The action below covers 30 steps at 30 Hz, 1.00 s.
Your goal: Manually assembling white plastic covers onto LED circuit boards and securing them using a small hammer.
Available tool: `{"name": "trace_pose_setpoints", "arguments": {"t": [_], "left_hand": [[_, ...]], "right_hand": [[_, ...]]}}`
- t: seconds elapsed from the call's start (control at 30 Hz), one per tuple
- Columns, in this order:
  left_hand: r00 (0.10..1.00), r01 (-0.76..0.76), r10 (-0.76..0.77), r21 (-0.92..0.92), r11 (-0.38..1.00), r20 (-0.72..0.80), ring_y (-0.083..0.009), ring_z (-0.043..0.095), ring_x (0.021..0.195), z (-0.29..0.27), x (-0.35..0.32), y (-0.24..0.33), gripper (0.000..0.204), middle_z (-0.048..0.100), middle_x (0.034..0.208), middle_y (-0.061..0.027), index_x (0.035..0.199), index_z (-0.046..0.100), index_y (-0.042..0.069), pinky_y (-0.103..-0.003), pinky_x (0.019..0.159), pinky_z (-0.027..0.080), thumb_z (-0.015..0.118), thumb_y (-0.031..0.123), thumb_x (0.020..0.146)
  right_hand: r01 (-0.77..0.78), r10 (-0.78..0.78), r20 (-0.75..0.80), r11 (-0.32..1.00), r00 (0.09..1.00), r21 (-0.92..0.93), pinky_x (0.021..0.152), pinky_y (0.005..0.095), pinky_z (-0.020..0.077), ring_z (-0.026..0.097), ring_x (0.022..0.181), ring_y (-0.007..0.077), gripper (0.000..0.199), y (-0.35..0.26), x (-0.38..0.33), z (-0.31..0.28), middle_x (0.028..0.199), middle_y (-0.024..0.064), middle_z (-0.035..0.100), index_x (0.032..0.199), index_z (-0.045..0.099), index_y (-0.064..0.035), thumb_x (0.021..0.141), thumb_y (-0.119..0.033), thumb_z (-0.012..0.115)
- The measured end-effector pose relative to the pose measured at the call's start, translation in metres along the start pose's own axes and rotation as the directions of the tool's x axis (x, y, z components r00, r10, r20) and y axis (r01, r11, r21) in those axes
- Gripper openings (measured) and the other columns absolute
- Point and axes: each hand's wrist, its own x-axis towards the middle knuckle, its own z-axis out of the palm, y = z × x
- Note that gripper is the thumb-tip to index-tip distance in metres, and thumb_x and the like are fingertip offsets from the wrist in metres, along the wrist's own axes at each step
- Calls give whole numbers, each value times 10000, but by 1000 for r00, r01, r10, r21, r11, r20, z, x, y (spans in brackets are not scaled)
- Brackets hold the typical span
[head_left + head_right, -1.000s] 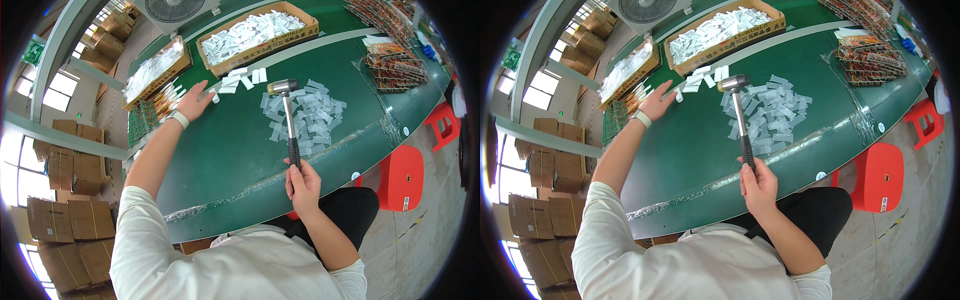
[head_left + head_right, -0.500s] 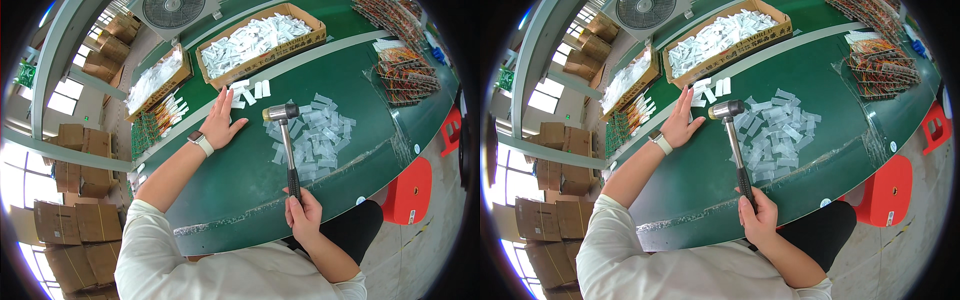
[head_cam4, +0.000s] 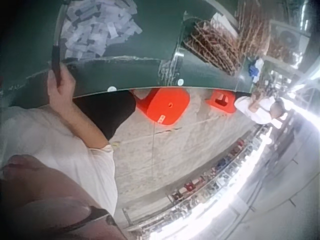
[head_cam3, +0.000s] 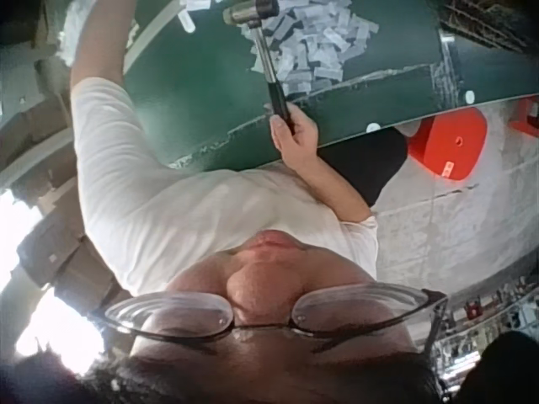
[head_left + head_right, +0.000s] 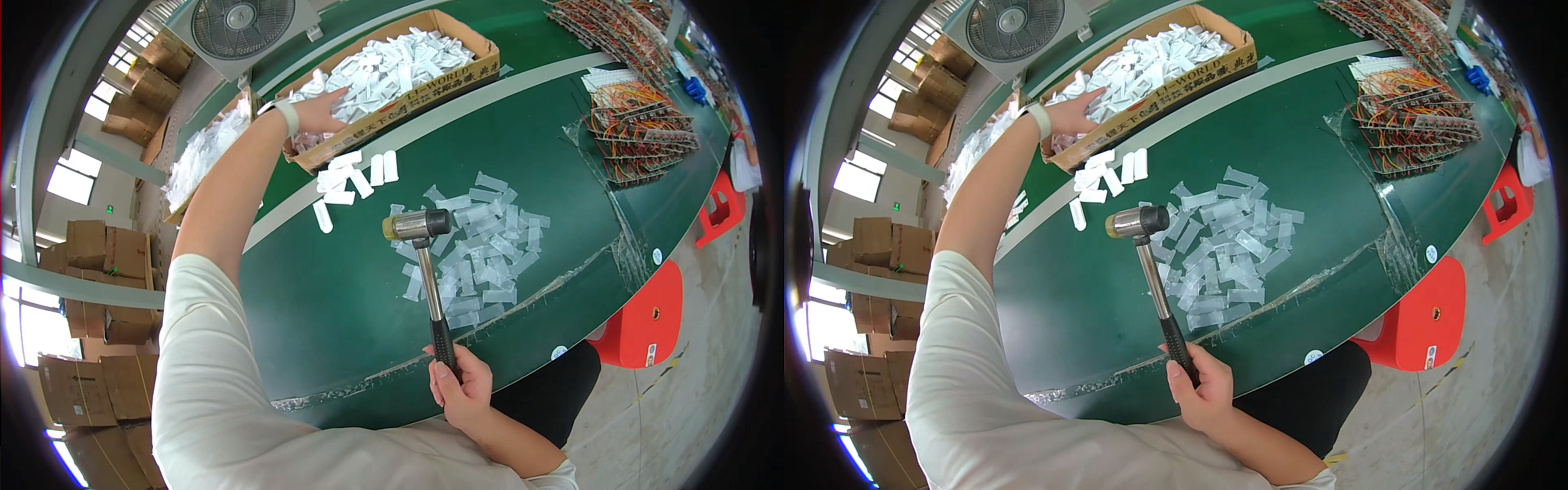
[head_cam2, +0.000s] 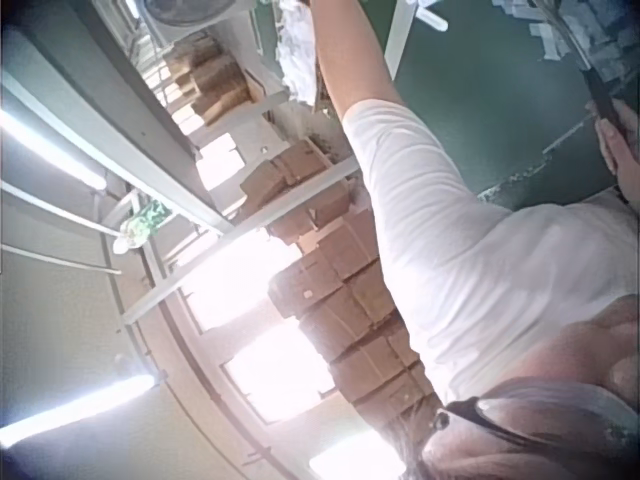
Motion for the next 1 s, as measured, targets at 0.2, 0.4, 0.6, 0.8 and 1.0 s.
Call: {"name": "trace_pose_setpoints", "arguments": {"t": [0.2,0.4,0.6,0.8,1.0], "left_hand": [[998,18,-10,123,992,-64,-508,322,1564,13,15,35,1284,161,1734,-324,1744,71,252,-451,1260,356,876,400,754],[882,-221,276,183,958,-382,-470,548,1274,39,28,-18,747,534,1381,-293,1412,574,-35,-483,1141,465,817,296,787],[933,-206,213,56,977,-291,-441,541,1307,27,17,5,714,516,1429,-263,1495,544,25,-419,1175,442,763,140,825],[903,-225,236,72,972,-359,-453,571,1304,29,25,-15,791,518,1473,-269,1559,482,143,-432,1104,504,761,39,826],[851,-48,-84,-235,971,-518,-298,723,1129,14,-7,15,796,749,1241,-204,1498,568,83,-403,1035,538,849,247,771]], "right_hand": [[11,-10,17,997,1000,-71,487,222,403,491,563,55,279,-2,1,-3,829,44,603,1316,594,79,1101,-91,537],[-55,56,-27,998,998,13,576,204,398,484,641,20,294,-10,-2,-2,799,-39,582,1331,625,78,1071,-57,602],[-12,9,-37,997,999,-82,586,215,387,476,667,22,274,-2,2,-2,816,-43,587,1303,665,43,1037,-18,634],[-14,14,0,1000,1000,-24,565,215,374,462,640,20,270,-2,2,0,802,-49,577,1309,661,40,1053,-35,622],[-78,79,-26,996,997,33,532,204,356,450,601,13,271,-9,-1,-2,766,-56,542,1336,608,43,1091,-68,576]]}}
